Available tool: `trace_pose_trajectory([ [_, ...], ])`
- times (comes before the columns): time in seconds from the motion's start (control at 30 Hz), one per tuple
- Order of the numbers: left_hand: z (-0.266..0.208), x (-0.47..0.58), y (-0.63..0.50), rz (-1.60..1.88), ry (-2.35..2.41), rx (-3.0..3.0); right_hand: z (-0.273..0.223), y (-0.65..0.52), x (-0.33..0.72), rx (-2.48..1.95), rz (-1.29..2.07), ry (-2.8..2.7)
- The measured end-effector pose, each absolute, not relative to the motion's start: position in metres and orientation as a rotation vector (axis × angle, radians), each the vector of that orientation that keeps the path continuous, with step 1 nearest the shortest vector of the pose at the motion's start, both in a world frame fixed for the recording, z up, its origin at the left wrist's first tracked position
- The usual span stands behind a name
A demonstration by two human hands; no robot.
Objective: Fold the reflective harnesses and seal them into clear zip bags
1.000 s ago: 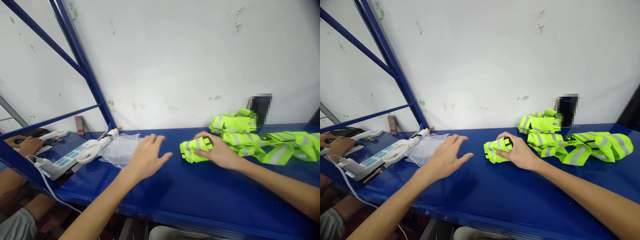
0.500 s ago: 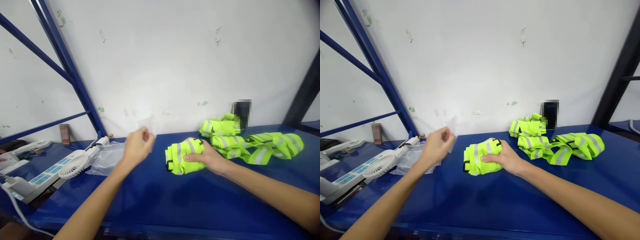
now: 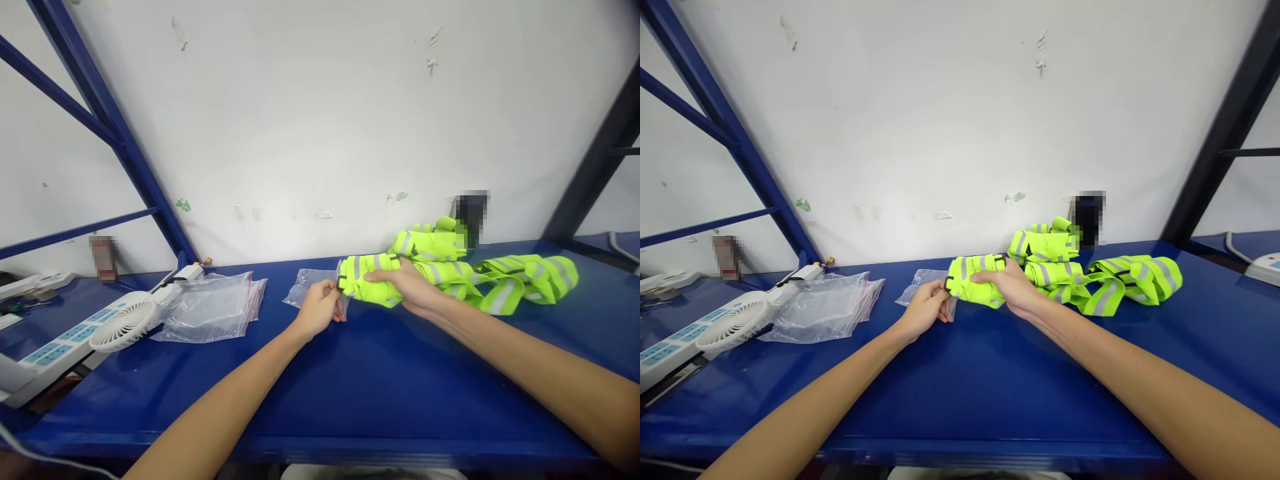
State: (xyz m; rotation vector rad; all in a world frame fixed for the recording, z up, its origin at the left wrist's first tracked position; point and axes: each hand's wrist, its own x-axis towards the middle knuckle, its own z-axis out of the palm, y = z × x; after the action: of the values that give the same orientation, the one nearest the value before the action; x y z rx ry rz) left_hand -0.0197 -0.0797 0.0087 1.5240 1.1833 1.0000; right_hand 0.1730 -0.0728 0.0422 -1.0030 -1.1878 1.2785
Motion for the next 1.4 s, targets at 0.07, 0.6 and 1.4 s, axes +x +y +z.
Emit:
trace_pose_trajectory([
  [0.07, 0.010, -0.018, -0.080, 1.032, 1.216, 1.482, 0.044, -0.073, 0.179, -1.146, 1.123, -1.220],
  [0.6, 0.013, -0.021, -0.088, 0.952, 1.499, 2.129, 0.048, -0.085, 0.193, -0.866, 1.164, -1.539],
  [1.4, 0.014, -0.028, -0.095, 0.974, 1.472, 2.391, 0.037, -0.084, 0.183, -1.151, 1.048, -1.490],
])
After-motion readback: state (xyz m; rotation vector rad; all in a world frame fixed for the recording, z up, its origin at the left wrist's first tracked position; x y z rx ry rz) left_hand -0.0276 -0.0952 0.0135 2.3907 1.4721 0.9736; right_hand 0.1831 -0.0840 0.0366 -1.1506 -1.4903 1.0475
